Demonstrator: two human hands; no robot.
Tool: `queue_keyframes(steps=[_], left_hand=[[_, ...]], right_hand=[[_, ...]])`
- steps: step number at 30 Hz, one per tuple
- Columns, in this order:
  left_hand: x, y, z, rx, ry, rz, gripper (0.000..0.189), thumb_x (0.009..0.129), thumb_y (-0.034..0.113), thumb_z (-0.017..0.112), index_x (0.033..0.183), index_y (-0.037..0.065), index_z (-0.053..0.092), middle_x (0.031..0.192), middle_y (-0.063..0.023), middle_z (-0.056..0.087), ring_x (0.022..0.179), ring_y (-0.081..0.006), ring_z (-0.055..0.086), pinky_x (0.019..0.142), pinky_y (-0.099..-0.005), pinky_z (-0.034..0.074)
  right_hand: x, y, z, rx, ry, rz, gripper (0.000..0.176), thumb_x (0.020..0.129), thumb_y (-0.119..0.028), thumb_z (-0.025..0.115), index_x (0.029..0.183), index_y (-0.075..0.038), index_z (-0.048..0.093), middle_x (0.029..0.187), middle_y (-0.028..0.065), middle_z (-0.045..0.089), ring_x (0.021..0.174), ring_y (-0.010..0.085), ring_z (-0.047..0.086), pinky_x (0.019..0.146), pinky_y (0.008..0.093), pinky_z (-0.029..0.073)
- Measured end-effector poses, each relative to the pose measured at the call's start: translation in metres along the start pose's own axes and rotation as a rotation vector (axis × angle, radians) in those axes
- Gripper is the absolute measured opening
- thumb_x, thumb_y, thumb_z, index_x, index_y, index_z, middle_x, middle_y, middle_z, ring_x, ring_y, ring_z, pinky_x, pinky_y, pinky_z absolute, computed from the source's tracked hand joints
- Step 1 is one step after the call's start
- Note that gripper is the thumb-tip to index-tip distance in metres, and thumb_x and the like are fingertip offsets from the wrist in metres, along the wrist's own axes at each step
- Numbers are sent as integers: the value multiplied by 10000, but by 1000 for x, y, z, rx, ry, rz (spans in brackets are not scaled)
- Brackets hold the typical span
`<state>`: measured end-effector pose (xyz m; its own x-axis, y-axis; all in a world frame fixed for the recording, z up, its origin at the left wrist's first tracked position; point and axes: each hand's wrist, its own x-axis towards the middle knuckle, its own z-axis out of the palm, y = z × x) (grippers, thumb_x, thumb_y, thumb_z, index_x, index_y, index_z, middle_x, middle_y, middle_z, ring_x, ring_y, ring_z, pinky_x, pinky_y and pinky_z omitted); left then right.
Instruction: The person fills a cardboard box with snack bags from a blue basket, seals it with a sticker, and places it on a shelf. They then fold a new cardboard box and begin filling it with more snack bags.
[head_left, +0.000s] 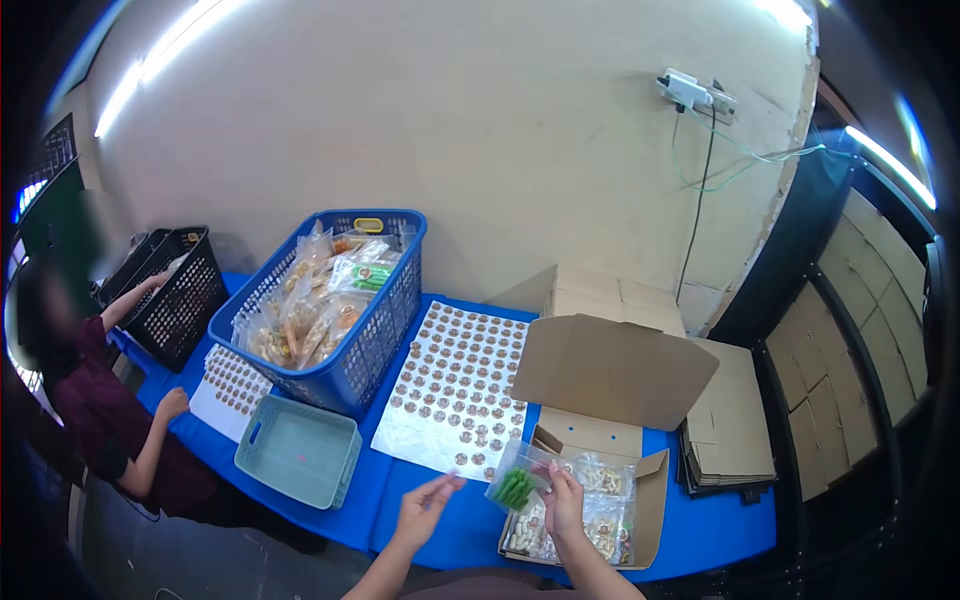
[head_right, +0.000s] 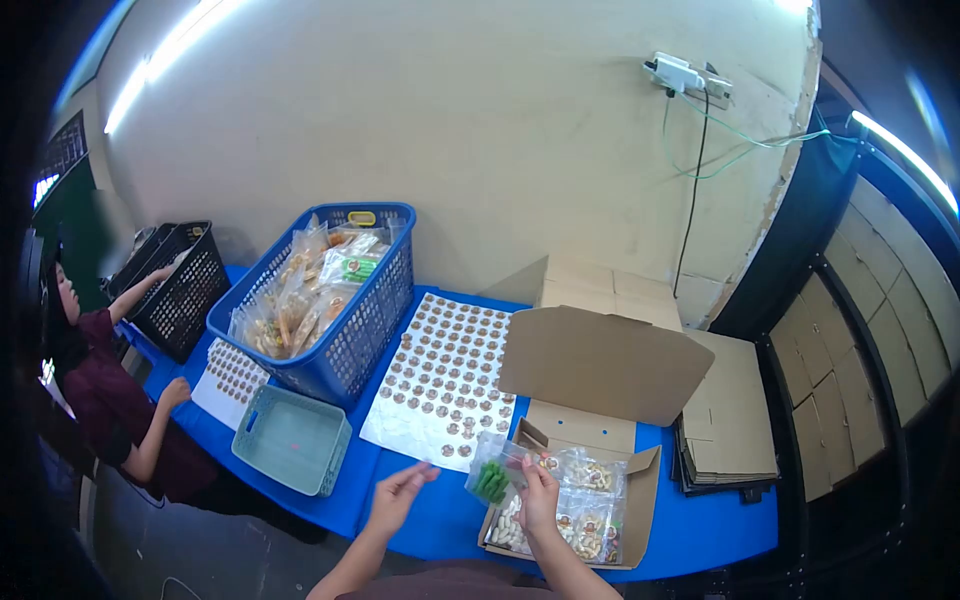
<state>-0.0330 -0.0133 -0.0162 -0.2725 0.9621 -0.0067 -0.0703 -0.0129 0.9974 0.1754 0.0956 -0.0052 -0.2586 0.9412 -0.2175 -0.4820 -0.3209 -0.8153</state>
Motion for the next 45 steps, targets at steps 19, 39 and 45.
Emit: queue_keyframes(steps=[19,39,45], left_hand=[[20,-41,57,-142,-179,-135,476,985,237,476,1358,-18,331,1302,-135,457,1213,-191,426,1017,-306,346],[14,-22,39,-89,-305,-136,192,941,208,574,985,27,622,935,-46,666,907,-109,599,823,-254,460],[12,4,43,-22,-315,-133,418,1010,337,382,992,-5,620,999,-98,653,956,-150,588,901,-297,425]], right_hand=[[-3,30,1,-423,-153,210,382,903,-189,630,1208,28,551,1109,81,608,1077,136,517,889,260,427],[-22,-24,-3,-888,-469,-47,253,926,-218,562,1005,-4,671,934,125,658,894,216,609,814,319,463],[-29,-16,-18,-779,-458,35,298,939,-245,534,1063,1,648,1000,154,661,894,218,615,823,334,463]])
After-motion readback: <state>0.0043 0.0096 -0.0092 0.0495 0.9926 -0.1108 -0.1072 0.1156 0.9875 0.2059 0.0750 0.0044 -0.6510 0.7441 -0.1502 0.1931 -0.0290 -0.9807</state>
